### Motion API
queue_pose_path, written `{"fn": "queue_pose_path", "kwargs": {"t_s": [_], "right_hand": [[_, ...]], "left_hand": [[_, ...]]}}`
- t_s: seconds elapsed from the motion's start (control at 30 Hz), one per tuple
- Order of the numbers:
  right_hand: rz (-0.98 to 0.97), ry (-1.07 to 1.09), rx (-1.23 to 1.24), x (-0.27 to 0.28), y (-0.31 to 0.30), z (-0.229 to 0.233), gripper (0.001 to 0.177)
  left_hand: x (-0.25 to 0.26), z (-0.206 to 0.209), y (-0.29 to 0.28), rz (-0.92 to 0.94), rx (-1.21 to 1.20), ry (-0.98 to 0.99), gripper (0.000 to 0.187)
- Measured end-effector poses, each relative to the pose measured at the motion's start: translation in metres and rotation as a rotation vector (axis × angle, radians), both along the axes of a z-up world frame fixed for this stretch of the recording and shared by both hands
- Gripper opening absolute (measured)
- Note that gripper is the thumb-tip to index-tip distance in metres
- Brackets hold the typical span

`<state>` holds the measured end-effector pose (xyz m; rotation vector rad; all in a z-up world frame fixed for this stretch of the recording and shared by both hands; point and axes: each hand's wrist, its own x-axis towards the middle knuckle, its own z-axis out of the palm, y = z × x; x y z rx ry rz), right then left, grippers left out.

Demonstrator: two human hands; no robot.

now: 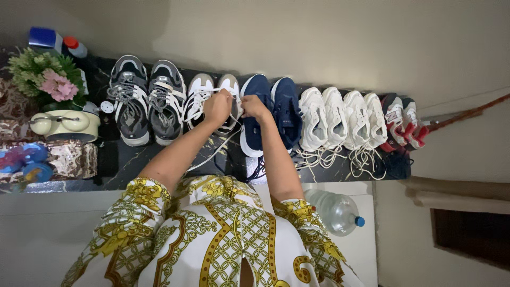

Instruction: The person unlaces several pairs of sneakers lined on a countertop, then relaces each pair by threading the laces through the eyelets and tying them. The person handles white and blue sneakers, removing and replacing laces one pair at a time.

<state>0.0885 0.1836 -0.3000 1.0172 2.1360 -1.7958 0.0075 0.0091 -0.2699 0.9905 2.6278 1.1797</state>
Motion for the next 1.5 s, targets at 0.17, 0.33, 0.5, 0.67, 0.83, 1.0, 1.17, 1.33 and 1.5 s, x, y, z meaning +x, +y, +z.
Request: {"fn": "queue_pose_path", "kwargs": {"t_s": [0.17,0.33,0.5,0.67,0.83,1.0,1.17,1.33,1.5], "right_hand": [[-0.014,-0.011,-0.036,0.001,-0.001,0.004,0.025],[-0.002,-0.008,-0.042,0.001,-0.002,0.004,0.028],[-0.003,-0.010,-0.051,0.001,0.000,-0.002,0.032],[0.008,-0.006,-0.057,0.000,0.002,-0.006,0.035],[0.003,-0.018,-0.036,0.000,-0.001,-0.002,0.034],[-0.005,-0.008,-0.063,0.000,-0.003,0.004,0.033],[-0.007,-0.015,-0.049,0.002,-0.004,0.007,0.032],[-0.015,-0.005,-0.062,0.001,-0.004,0.005,0.032],[0.002,0.017,-0.089,0.005,-0.005,0.013,0.041]], "left_hand": [[0.004,0.007,0.000,0.027,-0.003,-0.026,0.020],[0.006,0.007,0.001,0.048,-0.013,-0.055,0.019],[0.006,-0.001,0.002,0.041,0.031,-0.040,0.019],[0.001,-0.011,0.002,-0.038,-0.095,0.035,0.023],[0.001,-0.015,0.006,-0.036,-0.164,0.045,0.023],[0.000,-0.015,0.001,-0.032,0.002,0.049,0.021],[0.001,-0.012,-0.002,-0.064,-0.011,0.076,0.020],[0.002,-0.006,0.000,-0.049,-0.051,0.044,0.019],[0.002,-0.002,0.002,-0.023,-0.028,0.000,0.017]]}}
